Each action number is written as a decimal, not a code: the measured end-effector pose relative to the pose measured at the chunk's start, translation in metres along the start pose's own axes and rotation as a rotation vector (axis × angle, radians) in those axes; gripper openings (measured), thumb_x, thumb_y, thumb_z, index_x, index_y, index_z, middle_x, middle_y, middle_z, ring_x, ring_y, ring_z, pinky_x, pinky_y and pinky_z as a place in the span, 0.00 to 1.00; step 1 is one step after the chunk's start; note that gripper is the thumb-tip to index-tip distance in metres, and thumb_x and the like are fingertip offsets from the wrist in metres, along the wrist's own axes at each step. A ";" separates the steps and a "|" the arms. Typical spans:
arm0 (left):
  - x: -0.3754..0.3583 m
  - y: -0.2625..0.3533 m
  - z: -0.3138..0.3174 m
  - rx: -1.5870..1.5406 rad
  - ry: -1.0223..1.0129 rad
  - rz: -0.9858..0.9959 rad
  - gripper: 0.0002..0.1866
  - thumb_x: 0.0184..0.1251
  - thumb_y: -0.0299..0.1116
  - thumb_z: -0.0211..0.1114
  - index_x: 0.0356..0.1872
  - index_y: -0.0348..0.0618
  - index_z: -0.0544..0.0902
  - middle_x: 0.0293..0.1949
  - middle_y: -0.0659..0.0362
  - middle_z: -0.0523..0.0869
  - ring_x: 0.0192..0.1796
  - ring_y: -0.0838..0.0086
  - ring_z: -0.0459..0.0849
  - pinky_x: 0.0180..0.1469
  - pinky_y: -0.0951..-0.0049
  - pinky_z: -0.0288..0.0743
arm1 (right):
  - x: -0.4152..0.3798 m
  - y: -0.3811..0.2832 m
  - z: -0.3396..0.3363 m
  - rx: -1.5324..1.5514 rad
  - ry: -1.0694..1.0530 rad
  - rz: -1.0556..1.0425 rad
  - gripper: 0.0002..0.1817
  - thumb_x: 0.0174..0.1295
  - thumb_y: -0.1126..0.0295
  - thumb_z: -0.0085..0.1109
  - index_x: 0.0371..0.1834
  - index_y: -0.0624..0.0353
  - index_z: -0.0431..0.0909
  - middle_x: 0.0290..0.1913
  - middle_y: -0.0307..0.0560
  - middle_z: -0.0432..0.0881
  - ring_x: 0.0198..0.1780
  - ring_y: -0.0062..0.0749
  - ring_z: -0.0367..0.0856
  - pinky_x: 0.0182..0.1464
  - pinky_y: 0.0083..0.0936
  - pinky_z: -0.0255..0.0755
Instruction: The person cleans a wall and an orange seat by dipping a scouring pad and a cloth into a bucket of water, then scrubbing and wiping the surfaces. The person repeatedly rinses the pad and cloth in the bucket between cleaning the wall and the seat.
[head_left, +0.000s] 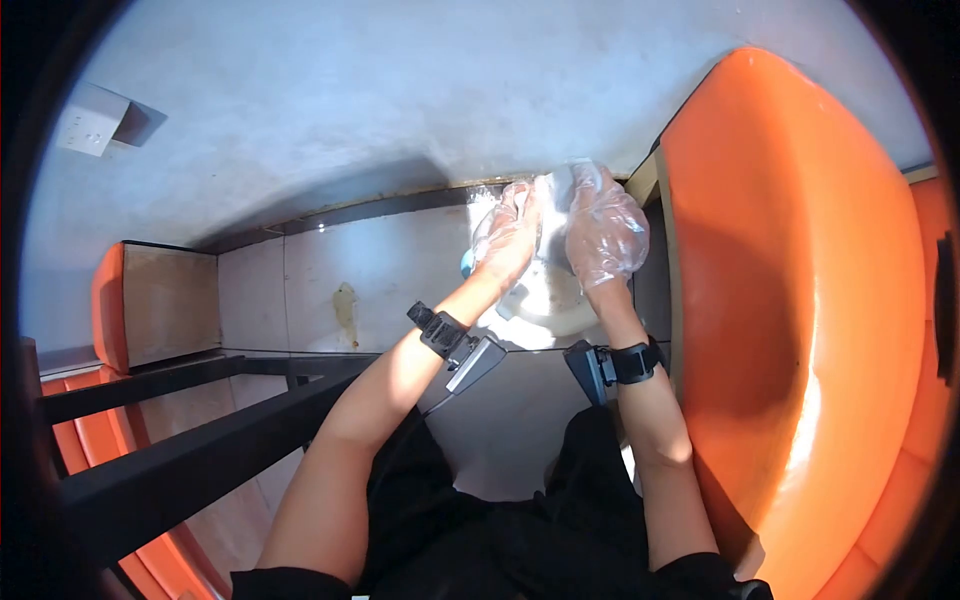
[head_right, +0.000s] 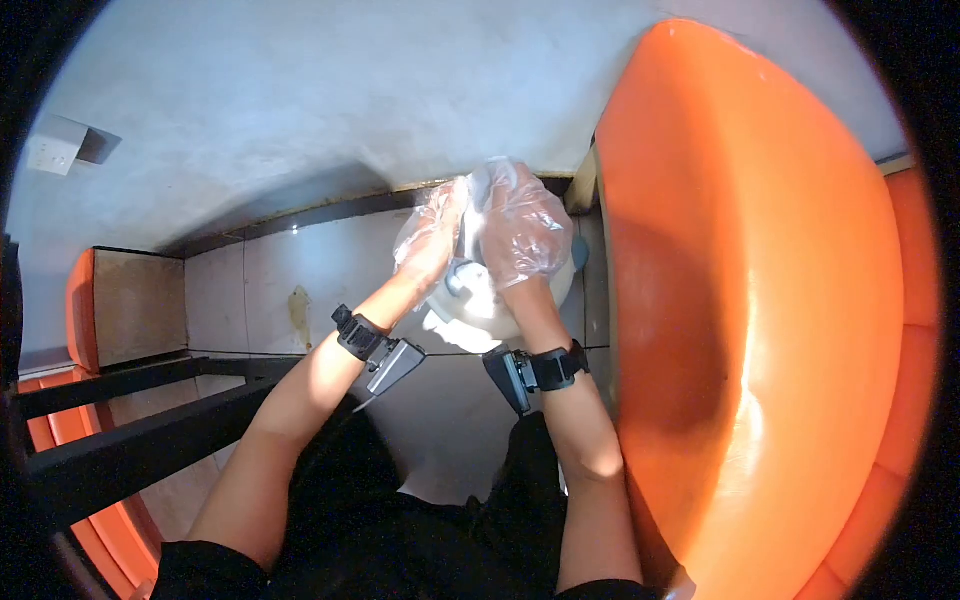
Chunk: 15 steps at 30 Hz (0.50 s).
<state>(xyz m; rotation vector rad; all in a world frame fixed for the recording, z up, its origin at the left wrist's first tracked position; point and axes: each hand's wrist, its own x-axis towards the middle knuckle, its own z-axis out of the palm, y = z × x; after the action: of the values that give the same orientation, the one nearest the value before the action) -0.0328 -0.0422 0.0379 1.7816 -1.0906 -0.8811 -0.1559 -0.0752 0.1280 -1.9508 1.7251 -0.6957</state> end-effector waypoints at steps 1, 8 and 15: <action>0.001 0.000 0.003 -0.064 -0.017 -0.014 0.39 0.73 0.66 0.46 0.68 0.41 0.65 0.57 0.56 0.79 0.57 0.68 0.78 0.52 0.67 0.77 | 0.001 0.005 0.000 0.082 0.128 -0.025 0.20 0.74 0.57 0.42 0.50 0.59 0.80 0.40 0.59 0.85 0.43 0.57 0.83 0.47 0.45 0.74; -0.021 0.085 -0.021 -0.692 -0.333 -0.383 0.41 0.70 0.67 0.51 0.73 0.50 0.59 0.64 0.58 0.74 0.59 0.67 0.79 0.55 0.63 0.79 | 0.003 -0.004 -0.048 0.579 0.175 0.026 0.17 0.75 0.60 0.44 0.53 0.57 0.78 0.38 0.54 0.85 0.40 0.44 0.84 0.45 0.36 0.75; -0.021 0.086 -0.042 -1.257 -0.350 -0.277 0.22 0.71 0.46 0.61 0.61 0.48 0.76 0.51 0.61 0.83 0.49 0.75 0.84 0.48 0.71 0.82 | -0.025 -0.019 -0.021 0.402 -0.018 -0.468 0.20 0.74 0.67 0.46 0.66 0.62 0.69 0.66 0.55 0.74 0.58 0.48 0.78 0.55 0.34 0.73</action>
<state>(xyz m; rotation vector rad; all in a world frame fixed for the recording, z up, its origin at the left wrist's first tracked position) -0.0325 -0.0328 0.1356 0.7125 -0.2615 -1.6039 -0.1570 -0.0481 0.1542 -2.0584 1.0113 -1.0841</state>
